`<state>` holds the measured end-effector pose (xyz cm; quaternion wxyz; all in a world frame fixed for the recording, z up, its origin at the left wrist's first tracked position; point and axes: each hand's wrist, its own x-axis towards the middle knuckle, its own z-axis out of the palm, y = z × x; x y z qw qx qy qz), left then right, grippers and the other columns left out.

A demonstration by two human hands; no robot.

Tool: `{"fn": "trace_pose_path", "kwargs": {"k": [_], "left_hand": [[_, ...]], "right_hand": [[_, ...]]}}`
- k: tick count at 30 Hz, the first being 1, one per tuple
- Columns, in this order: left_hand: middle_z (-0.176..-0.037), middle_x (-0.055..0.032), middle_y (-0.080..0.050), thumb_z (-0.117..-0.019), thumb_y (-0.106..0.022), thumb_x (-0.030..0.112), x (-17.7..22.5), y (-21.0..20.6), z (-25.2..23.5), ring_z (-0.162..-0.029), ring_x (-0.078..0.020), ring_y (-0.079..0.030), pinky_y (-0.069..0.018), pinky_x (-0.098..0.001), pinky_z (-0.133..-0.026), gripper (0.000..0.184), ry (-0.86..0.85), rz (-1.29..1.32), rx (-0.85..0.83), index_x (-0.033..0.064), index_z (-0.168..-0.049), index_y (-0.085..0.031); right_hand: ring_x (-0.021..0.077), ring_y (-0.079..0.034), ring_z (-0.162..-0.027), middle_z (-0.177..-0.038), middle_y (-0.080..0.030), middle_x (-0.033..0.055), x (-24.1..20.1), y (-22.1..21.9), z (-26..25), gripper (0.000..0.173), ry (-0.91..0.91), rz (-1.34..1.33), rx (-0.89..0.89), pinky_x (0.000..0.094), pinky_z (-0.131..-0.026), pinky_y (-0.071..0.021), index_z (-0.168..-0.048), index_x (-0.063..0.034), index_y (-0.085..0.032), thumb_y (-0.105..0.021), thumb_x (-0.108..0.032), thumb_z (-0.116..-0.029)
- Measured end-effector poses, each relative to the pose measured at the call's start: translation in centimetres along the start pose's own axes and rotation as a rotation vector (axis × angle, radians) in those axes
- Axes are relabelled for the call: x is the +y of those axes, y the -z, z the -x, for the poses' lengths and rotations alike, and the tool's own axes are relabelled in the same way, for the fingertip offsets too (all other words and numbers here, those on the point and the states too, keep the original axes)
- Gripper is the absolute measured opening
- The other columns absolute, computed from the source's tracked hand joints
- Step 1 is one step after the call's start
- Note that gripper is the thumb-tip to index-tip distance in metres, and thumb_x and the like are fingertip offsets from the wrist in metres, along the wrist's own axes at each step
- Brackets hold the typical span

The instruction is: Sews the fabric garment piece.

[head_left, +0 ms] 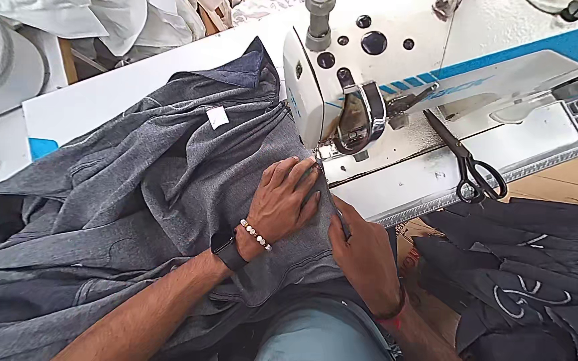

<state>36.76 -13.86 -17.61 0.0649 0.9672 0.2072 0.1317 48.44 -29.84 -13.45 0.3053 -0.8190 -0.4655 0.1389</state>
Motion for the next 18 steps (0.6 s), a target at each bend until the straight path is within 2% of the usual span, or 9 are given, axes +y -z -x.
{"fn": "trace_pose_path", "kwargs": {"k": [3,9,14,18], "left_hand": [[-0.15,-0.0033,-0.055,-0.104,-0.045,0.041,-0.9,0.1,-0.3,-0.14,-0.0255,-0.046,-0.0326,-0.0455,-0.116,0.044,-0.043,-0.012,0.025,0.0189,-0.135,-0.068],[-0.137,-0.0049,-0.062,-0.1036,-0.05,0.037,-2.7,0.6,-1.4,-0.131,-0.0272,-0.05,-0.0335,-0.0458,-0.111,0.036,-0.142,-0.017,0.059,0.022,-0.127,-0.073],[-0.132,-0.0057,-0.066,-0.1028,-0.054,0.038,-4.7,0.9,-2.6,-0.128,-0.0282,-0.053,-0.0346,-0.0467,-0.11,0.033,-0.28,0.012,0.092,0.0229,-0.12,-0.077],[-0.126,-0.0055,-0.07,-0.1022,-0.057,0.037,-5.9,1.5,-3.7,-0.123,-0.0287,-0.057,-0.0374,-0.0467,-0.108,0.03,-0.432,-0.021,0.1,0.0216,-0.113,-0.08]], "right_hand": [[0.0093,-0.047,-0.042,-0.055,-0.057,-0.0036,-0.5,0.5,0.1,0.039,0.018,0.012,0.021,0.0298,-0.04,-0.0396,-0.127,-0.0058,-0.073,-0.052,-0.017,-0.0964],[0.0141,-0.054,-0.045,-0.057,-0.061,-0.0013,-1.1,0.3,-1.5,0.038,0.018,0.11,0.025,0.0342,-0.042,-0.0417,-0.125,-0.009,-0.075,-0.053,-0.02,-0.0964],[0.0198,-0.058,-0.047,-0.055,-0.059,0.0017,-2.2,0.9,-3.3,0.034,0.036,0.24,0.003,0.0375,-0.043,-0.0445,-0.118,-0.0091,-0.077,-0.054,-0.02,-0.0953],[0.0251,-0.063,-0.053,-0.059,-0.059,0.004,-3.2,1.1,-5.6,0.028,0.038,0.322,-0.091,0.0409,-0.046,-0.0465,-0.111,-0.0108,-0.075,-0.053,-0.022,-0.097]]}}
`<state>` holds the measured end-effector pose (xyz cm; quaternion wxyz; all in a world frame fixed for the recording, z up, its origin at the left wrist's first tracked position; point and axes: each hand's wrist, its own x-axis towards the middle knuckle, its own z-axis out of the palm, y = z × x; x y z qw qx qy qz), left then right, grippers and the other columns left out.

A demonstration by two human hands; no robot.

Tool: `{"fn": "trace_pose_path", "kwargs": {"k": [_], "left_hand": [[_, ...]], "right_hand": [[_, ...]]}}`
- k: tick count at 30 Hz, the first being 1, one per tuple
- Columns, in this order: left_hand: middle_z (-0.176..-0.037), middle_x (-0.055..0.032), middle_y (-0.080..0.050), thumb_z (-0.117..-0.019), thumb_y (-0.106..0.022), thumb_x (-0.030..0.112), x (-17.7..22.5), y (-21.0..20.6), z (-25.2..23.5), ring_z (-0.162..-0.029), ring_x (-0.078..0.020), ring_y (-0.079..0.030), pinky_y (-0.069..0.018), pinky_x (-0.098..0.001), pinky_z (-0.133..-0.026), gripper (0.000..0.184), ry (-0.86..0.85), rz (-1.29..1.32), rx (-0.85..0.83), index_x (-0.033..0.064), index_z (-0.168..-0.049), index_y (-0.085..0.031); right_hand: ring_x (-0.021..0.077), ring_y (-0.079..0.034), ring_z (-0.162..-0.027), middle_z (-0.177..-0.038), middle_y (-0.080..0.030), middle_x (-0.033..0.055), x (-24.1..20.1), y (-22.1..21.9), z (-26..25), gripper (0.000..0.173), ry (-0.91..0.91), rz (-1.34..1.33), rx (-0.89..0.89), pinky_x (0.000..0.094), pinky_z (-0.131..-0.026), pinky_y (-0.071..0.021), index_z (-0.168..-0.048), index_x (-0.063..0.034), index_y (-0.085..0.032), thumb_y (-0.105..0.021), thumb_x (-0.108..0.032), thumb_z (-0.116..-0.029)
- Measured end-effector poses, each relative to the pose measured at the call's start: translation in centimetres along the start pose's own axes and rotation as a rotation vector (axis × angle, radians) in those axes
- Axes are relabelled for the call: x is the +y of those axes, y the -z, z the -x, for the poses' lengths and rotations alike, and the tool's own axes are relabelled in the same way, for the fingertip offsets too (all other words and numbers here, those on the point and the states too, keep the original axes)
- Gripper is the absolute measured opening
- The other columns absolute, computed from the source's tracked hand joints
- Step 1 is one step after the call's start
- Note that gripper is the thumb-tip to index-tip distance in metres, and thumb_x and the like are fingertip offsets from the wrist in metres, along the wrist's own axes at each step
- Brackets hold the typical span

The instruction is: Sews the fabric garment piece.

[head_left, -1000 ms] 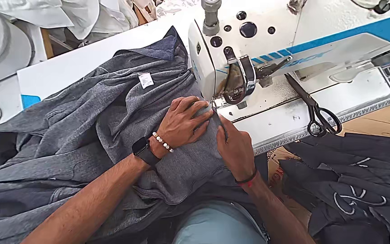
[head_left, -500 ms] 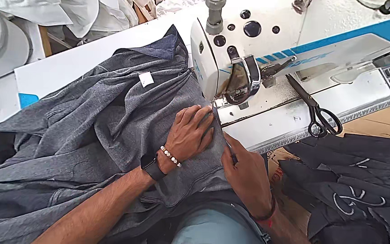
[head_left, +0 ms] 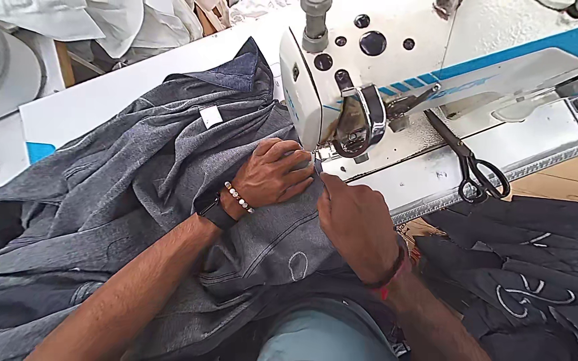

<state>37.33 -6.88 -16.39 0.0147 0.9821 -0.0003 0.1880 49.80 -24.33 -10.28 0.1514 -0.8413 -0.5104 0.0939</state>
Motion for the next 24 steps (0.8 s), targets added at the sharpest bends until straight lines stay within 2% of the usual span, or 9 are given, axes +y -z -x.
{"fn": "trace_pose_path", "kwargs": {"k": [2,4,7,9,12,15,21,23,24], "left_hand": [[-0.125,-0.0072,-0.071,-0.1018,-0.058,0.029,1.1,0.5,-0.3,-0.121,-0.0291,-0.061,-0.0441,-0.0473,-0.105,0.027,0.035,0.016,-0.04,0.0163,-0.114,-0.079],[-0.126,-0.0091,-0.069,-0.1011,-0.055,0.021,4.0,0.6,-0.3,-0.125,-0.0283,-0.06,-0.0469,-0.0458,-0.107,0.026,0.235,0.138,-0.073,0.0109,-0.112,-0.076],[-0.14,-0.0067,-0.061,-0.1003,-0.051,0.023,7.7,-0.6,0.6,-0.144,-0.0249,-0.045,-0.0383,-0.0414,-0.119,0.032,0.524,0.3,-0.027,0.0091,-0.122,-0.069],[-0.148,-0.0044,-0.057,-0.104,-0.047,0.028,7.5,-1.1,1.0,-0.148,-0.0232,-0.041,-0.0362,-0.0413,-0.121,0.035,0.498,0.248,-0.035,0.0106,-0.129,-0.065],[-0.153,-0.0019,-0.053,-0.1049,-0.047,0.036,6.4,-0.8,1.4,-0.149,-0.0244,-0.038,-0.0311,-0.0464,-0.123,0.041,0.406,0.192,-0.074,0.0162,-0.136,-0.065],[-0.16,0.0022,-0.046,-0.104,-0.045,0.048,6.2,-0.4,1.6,-0.155,-0.0295,-0.028,-0.0191,-0.0577,-0.125,0.046,0.41,0.147,-0.142,0.0302,-0.144,-0.061],[-0.161,0.0006,-0.045,-0.1038,-0.043,0.053,6.1,-0.6,1.8,-0.156,-0.0361,-0.023,-0.0144,-0.0645,-0.124,0.044,0.368,0.114,-0.134,0.0368,-0.139,-0.065],[-0.157,-0.0016,-0.049,-0.1044,-0.046,0.047,5.9,-0.7,2.0,-0.154,-0.0324,-0.029,-0.0189,-0.0582,-0.125,0.04,0.316,0.138,-0.1,0.0324,-0.133,-0.07],[-0.154,-0.003,-0.053,-0.1043,-0.049,0.043,6.0,-0.7,2.1,-0.151,-0.0309,-0.034,-0.0229,-0.0548,-0.125,0.037,0.284,0.163,-0.074,0.0292,-0.13,-0.072]], "right_hand": [[0.0252,-0.06,-0.051,-0.057,-0.057,0.0036,0.2,-0.4,-0.9,0.034,-0.009,-0.029,0.039,0.0419,-0.044,-0.0435,-0.12,-0.0126,-0.073,-0.054,-0.026,-0.0956],[0.0244,-0.058,-0.05,-0.058,-0.057,0.0029,1.3,-1.0,-1.8,0.045,-0.027,-0.088,0.047,0.0436,-0.044,-0.0435,-0.135,-0.0126,-0.067,-0.055,-0.033,-0.0961],[0.0273,-0.062,-0.057,-0.064,-0.063,0.005,3.3,-2.6,-3.1,0.044,-0.063,-0.141,-0.049,0.0493,-0.05,-0.049,-0.135,-0.017,-0.067,-0.056,-0.038,-0.0986],[0.0265,-0.061,-0.054,-0.061,-0.061,0.0038,4.3,-2.9,-2.9,0.039,-0.036,-0.102,0.008,0.0476,-0.047,-0.0472,-0.128,-0.0211,-0.071,-0.057,-0.042,-0.0972],[0.0245,-0.06,-0.052,-0.06,-0.059,0.003,6.5,-1.6,-0.3,0.045,-0.017,-0.088,-0.005,0.047,-0.048,-0.048,-0.118,-0.0132,-0.069,-0.059,-0.051,-0.0959],[0.0163,-0.058,-0.052,-0.066,-0.064,0.0,9.5,-1.0,3.7,0.059,0.045,-0.223,-0.088,0.0422,-0.048,-0.0505,-0.142,-0.0123,-0.06,-0.061,-0.05,-0.0959],[0.0173,-0.066,-0.057,-0.086,-0.071,0.0031,8.0,-2.4,12.3,0.024,0.343,-0.217,-0.138,0.0389,-0.043,-0.0528,-0.109,-0.0135,-0.071,-0.06,-0.014,-0.0872],[0.0166,-0.061,-0.056,-0.088,-0.064,0.0026,6.6,-4.9,13.8,0.017,0.438,-0.119,-0.281,0.0338,-0.041,-0.0495,-0.097,-0.0184,-0.072,-0.059,-0.011,-0.0894],[0.0216,-0.065,-0.058,-0.094,-0.068,0.007,6.1,-5.9,13.9,0.018,0.427,-0.079,-0.431,0.0385,-0.043,-0.053,-0.099,-0.017,-0.073,-0.062,-0.01,-0.0872]]}}
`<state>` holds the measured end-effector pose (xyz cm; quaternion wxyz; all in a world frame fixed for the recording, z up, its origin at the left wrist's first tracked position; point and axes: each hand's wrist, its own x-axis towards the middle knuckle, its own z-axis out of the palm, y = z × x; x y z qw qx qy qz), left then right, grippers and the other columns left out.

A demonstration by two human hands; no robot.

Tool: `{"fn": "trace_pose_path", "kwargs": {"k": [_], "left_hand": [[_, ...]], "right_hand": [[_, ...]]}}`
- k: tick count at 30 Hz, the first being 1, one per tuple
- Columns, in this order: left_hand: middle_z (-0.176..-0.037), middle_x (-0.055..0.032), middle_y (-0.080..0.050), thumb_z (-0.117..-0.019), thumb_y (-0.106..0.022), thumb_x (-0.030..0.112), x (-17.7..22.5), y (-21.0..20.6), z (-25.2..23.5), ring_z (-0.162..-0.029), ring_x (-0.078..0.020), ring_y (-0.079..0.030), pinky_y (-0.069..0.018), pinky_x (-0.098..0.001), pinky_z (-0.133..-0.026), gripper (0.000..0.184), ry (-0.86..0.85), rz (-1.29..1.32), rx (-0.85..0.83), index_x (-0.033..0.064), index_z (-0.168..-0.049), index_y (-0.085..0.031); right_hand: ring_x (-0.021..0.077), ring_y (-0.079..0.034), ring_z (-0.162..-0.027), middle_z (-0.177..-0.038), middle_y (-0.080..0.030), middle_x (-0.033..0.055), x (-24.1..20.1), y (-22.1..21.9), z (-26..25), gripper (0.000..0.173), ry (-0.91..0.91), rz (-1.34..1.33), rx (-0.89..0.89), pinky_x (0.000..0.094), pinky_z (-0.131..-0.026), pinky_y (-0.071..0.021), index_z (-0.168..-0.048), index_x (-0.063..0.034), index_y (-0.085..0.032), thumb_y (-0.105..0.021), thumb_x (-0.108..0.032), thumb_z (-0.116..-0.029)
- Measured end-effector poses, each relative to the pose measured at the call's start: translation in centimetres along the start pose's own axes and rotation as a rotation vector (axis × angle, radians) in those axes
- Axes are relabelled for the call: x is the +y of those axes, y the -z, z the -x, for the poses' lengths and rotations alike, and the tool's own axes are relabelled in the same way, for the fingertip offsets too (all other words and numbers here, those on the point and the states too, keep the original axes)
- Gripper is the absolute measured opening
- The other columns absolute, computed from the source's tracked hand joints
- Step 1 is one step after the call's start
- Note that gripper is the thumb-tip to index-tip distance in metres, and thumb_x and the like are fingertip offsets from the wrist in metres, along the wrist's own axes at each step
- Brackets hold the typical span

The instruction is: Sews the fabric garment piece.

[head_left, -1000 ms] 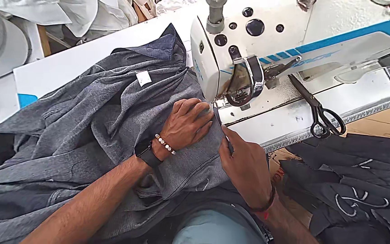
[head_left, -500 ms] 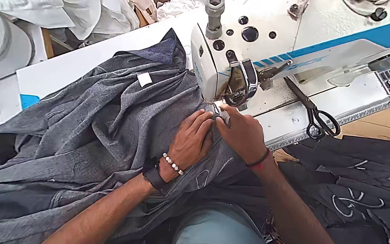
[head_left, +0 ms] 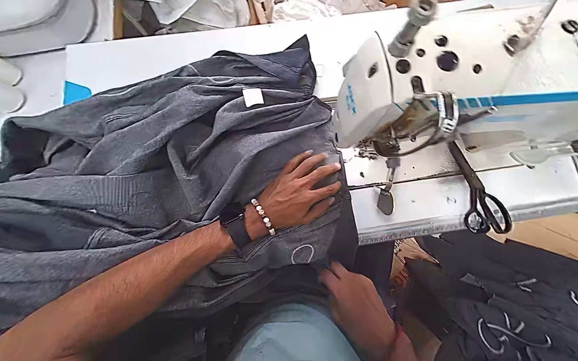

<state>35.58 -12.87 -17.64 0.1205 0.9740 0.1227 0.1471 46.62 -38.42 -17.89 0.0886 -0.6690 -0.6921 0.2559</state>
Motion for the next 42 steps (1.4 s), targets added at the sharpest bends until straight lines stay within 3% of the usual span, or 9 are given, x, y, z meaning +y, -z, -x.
{"fn": "trace_pose_path", "kwargs": {"k": [2,4,7,11,16,19,25,32,42], "left_hand": [[-0.147,-0.0057,-0.058,-0.104,-0.051,0.037,-0.2,0.0,0.0,-0.146,-0.0299,-0.041,-0.0299,-0.0506,-0.123,0.034,-0.069,0.03,0.025,0.0251,-0.125,-0.075],[-0.145,-0.0069,-0.06,-0.1039,-0.051,0.035,-0.4,0.0,0.1,-0.144,-0.0292,-0.045,-0.0335,-0.0489,-0.121,0.033,-0.111,0.039,0.028,0.0252,-0.124,-0.075],[-0.142,-0.0077,-0.061,-0.1037,-0.051,0.033,-0.3,0.2,0.2,-0.14,-0.028,-0.048,-0.0367,-0.0478,-0.118,0.033,-0.13,0.071,0.015,0.0252,-0.126,-0.074],[-0.138,-0.0066,-0.063,-0.1025,-0.051,0.031,0.2,0.3,-0.3,-0.137,-0.0285,-0.049,-0.0372,-0.0498,-0.115,0.032,-0.096,0.104,-0.006,0.0275,-0.123,-0.076],[-0.12,-0.0055,-0.071,-0.0998,-0.055,0.021,1.0,0.0,-0.9,-0.127,-0.0249,-0.059,-0.0454,-0.0443,-0.11,0.024,0.045,0.146,0.121,0.0136,-0.102,-0.077],[-0.125,-0.0082,-0.069,-0.102,-0.051,0.02,1.1,-0.4,-1.0,-0.129,-0.0252,-0.058,-0.0459,-0.0429,-0.11,0.027,0.064,0.071,0.115,0.0092,-0.114,-0.073],[-0.147,-0.0037,-0.056,-0.1046,-0.045,0.036,1.1,-0.5,-1.1,-0.14,-0.0255,-0.047,-0.0399,-0.044,-0.111,0.044,0.111,-0.065,0.004,0.0218,-0.143,-0.061],[-0.152,-0.0001,-0.054,-0.1041,-0.047,0.04,0.5,-0.2,-1.1,-0.141,-0.0233,-0.046,-0.0354,-0.0441,-0.116,0.045,0.067,-0.035,0.019,0.0184,-0.14,-0.064],[-0.15,0.0028,-0.058,-0.1048,-0.049,0.032,1.2,-0.4,-0.7,-0.146,-0.0248,-0.044,-0.0308,-0.0474,-0.123,0.038,0.008,0.05,0.024,0.0246,-0.137,-0.068]], "right_hand": [[0.0346,-0.072,-0.083,-0.115,-0.069,0.0165,-0.1,0.2,-2.0,0.027,-0.082,-0.064,-0.432,0.0528,-0.064,-0.0594,-0.118,-0.0119,-0.07,-0.06,-0.011,-0.0928],[0.0368,-0.071,-0.095,-0.11,-0.071,0.0176,0.6,2.3,-3.6,0.028,-0.011,-0.193,-0.625,0.0587,-0.078,-0.0567,-0.123,-0.0108,-0.068,-0.061,-0.02,-0.097],[0.014,-0.069,-0.073,-0.083,-0.071,0.0007,0.8,6.3,-4.6,0.022,0.016,-0.464,-0.058,0.0398,-0.066,-0.0593,-0.103,-0.0141,-0.074,-0.057,-0.027,-0.1028],[0.0109,-0.067,-0.074,-0.093,-0.07,0.0003,2.1,8.6,-9.4,0.022,-0.347,-0.252,0.603,0.0321,-0.063,-0.0587,-0.113,-0.014,-0.075,-0.059,-0.026,-0.1025],[0.016,-0.063,-0.069,-0.086,-0.067,-0.0001,2.3,7.7,-12.2,0.024,-0.5,-0.122,0.608,0.0393,-0.059,-0.0521,-0.105,-0.0184,-0.076,-0.072,-0.039,-0.0936],[0.0156,-0.063,-0.067,-0.082,-0.066,0.0002,2.3,7.5,-12.2,0.018,-0.504,-0.073,0.633,0.0381,-0.057,-0.0518,-0.1,-0.0171,-0.077,-0.07,-0.032,-0.0947],[0.0167,-0.064,-0.067,-0.081,-0.066,0.0027,2.7,7.8,-11.7,0.014,-0.443,-0.056,0.633,0.0371,-0.057,-0.0534,-0.099,-0.0128,-0.078,-0.069,-0.023,-0.0968],[0.0238,-0.064,-0.085,-0.094,-0.062,0.0104,2.6,6.6,-10.2,0.025,-0.237,0.144,0.571,0.0343,-0.068,-0.0561,-0.115,-0.0057,-0.075,-0.056,-0.016,-0.1024],[0.0204,-0.066,-0.096,-0.1,-0.068,0.0057,3.6,7.1,-8.2,0.025,-0.179,0.042,0.528,0.0346,-0.078,-0.057,-0.112,-0.0133,-0.079,-0.058,-0.015,-0.0975]]}}
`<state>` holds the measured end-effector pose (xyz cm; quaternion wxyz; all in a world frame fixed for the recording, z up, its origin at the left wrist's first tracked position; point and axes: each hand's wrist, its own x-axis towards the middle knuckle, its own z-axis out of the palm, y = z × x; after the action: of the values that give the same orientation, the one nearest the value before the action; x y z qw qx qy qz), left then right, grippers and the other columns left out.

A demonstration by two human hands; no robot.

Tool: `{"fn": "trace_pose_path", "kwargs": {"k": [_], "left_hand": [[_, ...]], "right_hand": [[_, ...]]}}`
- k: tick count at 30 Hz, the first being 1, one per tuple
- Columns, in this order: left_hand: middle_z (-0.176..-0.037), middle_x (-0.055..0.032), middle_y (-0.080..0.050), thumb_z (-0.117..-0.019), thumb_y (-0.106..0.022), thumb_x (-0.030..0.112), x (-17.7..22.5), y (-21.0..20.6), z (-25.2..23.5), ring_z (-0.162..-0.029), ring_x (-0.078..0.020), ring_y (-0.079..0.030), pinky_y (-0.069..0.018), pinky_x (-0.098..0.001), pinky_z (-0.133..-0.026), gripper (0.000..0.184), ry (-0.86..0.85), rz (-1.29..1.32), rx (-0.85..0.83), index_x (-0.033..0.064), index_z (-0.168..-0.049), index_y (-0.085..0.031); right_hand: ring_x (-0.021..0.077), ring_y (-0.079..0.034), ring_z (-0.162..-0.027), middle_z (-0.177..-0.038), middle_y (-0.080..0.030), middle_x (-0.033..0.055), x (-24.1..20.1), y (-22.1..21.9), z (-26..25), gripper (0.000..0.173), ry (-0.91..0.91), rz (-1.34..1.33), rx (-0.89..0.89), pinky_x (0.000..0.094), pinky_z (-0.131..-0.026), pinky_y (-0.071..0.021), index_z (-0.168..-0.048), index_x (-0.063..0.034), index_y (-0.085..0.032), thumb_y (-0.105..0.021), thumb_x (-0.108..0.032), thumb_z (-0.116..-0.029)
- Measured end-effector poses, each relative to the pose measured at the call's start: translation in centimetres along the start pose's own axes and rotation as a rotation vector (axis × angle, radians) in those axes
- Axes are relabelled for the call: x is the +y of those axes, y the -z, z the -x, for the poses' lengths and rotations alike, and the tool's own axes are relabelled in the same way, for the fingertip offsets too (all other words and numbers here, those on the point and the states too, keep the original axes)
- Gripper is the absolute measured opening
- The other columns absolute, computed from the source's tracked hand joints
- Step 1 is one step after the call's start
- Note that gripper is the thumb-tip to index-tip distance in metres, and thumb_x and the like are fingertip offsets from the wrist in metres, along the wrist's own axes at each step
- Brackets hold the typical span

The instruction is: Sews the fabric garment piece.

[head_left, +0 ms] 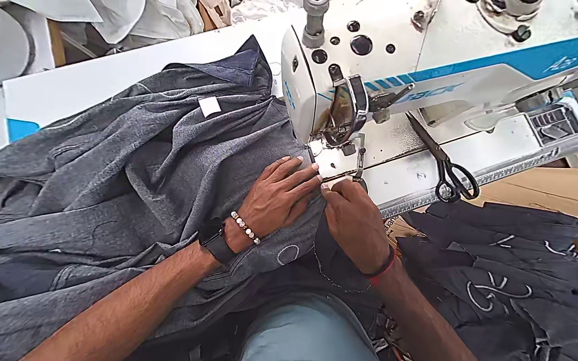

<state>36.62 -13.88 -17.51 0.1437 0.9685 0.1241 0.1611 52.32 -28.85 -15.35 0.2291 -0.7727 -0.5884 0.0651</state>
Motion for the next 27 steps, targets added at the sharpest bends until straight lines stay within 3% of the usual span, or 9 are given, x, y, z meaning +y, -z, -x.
{"fn": "trace_pose_path", "kwargs": {"k": [5,8,12,15,18,20,23,24,27], "left_hand": [[-0.153,0.0033,-0.056,-0.1051,-0.05,0.034,0.9,-0.4,0.6,-0.151,-0.0291,-0.038,-0.0242,-0.053,-0.126,0.036,0.036,0.001,0.008,0.0285,-0.134,-0.071],[-0.152,0.0028,-0.056,-0.1047,-0.051,0.034,0.4,-0.1,0.6,-0.15,-0.0295,-0.037,-0.0251,-0.053,-0.126,0.035,0.011,0.01,-0.012,0.0294,-0.133,-0.071],[-0.154,0.0044,-0.054,-0.1046,-0.05,0.037,-0.1,0.0,0.6,-0.151,-0.0291,-0.036,-0.0258,-0.0522,-0.125,0.037,-0.004,-0.009,-0.026,0.0316,-0.136,-0.069],[-0.154,0.0049,-0.054,-0.1043,-0.049,0.038,-0.1,0.2,0.5,-0.151,-0.0286,-0.036,-0.0261,-0.0513,-0.125,0.038,-0.008,-0.016,-0.037,0.0318,-0.138,-0.067],[-0.154,0.0046,-0.054,-0.1039,-0.049,0.037,0.0,0.4,0.6,-0.151,-0.029,-0.036,-0.0267,-0.0508,-0.124,0.039,-0.006,-0.015,-0.043,0.0305,-0.139,-0.066],[-0.154,0.0052,-0.054,-0.104,-0.049,0.037,0.0,0.3,0.5,-0.151,-0.0283,-0.036,-0.0265,-0.0508,-0.124,0.039,-0.009,-0.019,-0.044,0.0313,-0.139,-0.066],[-0.154,0.0047,-0.054,-0.1039,-0.049,0.037,0.0,0.2,0.5,-0.151,-0.0291,-0.036,-0.0259,-0.0521,-0.124,0.039,-0.017,-0.02,-0.043,0.0315,-0.139,-0.066],[-0.154,0.0042,-0.054,-0.1039,-0.049,0.037,0.0,0.3,0.5,-0.15,-0.0293,-0.037,-0.0262,-0.052,-0.124,0.039,-0.02,-0.018,-0.037,0.0314,-0.138,-0.067],[-0.153,0.003,-0.055,-0.104,-0.049,0.037,-0.1,0.4,0.6,-0.149,-0.0291,-0.039,-0.0269,-0.0509,-0.123,0.038,-0.019,-0.012,-0.035,0.0317,-0.137,-0.068]], "right_hand": [[0.0269,-0.063,-0.115,-0.122,-0.069,0.0089,3.2,0.8,1.5,0.028,-0.217,0.005,0.142,0.0444,-0.094,-0.0527,-0.115,-0.0121,-0.076,-0.054,-0.018,-0.0982],[0.0252,-0.067,-0.104,-0.111,-0.072,0.0097,1.8,1.5,3.9,0.028,-0.156,-0.046,0.19,0.0418,-0.086,-0.0565,-0.11,-0.0102,-0.076,-0.055,-0.026,-0.101],[0.0208,-0.067,-0.091,-0.099,-0.072,0.0044,-1.4,-0.3,9.4,0.039,0.004,-0.067,-0.053,0.039,-0.075,-0.0544,-0.11,-0.0141,-0.074,-0.063,-0.049,-0.0968],[0.0171,-0.066,-0.065,-0.076,-0.066,0.0026,0.0,-1.1,12.1,0.017,-0.015,0.025,0.082,0.0342,-0.052,-0.0534,-0.093,-0.0121,-0.073,-0.06,-0.022,-0.093],[0.0176,-0.056,-0.056,-0.067,-0.056,0.0044,2.1,1.6,12.6,0.016,-0.059,0.087,0.27,0.0325,-0.047,-0.0454,-0.087,-0.0097,-0.068,-0.059,-0.017,-0.0965],[0.0196,-0.06,-0.058,-0.072,-0.06,0.0053,2.7,2.6,12.2,0.015,-0.113,0.164,0.106,0.0341,-0.046,-0.0472,-0.088,-0.0092,-0.069,-0.057,-0.014,-0.0954],[0.0305,-0.071,-0.071,-0.086,-0.071,0.0112,2.4,3.1,10.3,0.012,-0.238,0.087,-0.434,0.0517,-0.055,-0.0563,-0.091,-0.0097,-0.074,-0.063,-0.013,-0.0881],[0.0276,-0.07,-0.071,-0.085,-0.07,0.0085,1.9,3.2,9.2,0.014,-0.23,0.027,-0.441,0.0502,-0.056,-0.0559,-0.093,-0.0132,-0.076,-0.063,-0.018,-0.0886],[0.018,-0.066,-0.08,-0.09,-0.069,0.0022,-0.1,3.4,5.3,0.026,-0.174,-0.035,-0.063,0.0379,-0.066,-0.0557,-0.107,-0.0158,-0.077,-0.062,-0.034,-0.096]]}}
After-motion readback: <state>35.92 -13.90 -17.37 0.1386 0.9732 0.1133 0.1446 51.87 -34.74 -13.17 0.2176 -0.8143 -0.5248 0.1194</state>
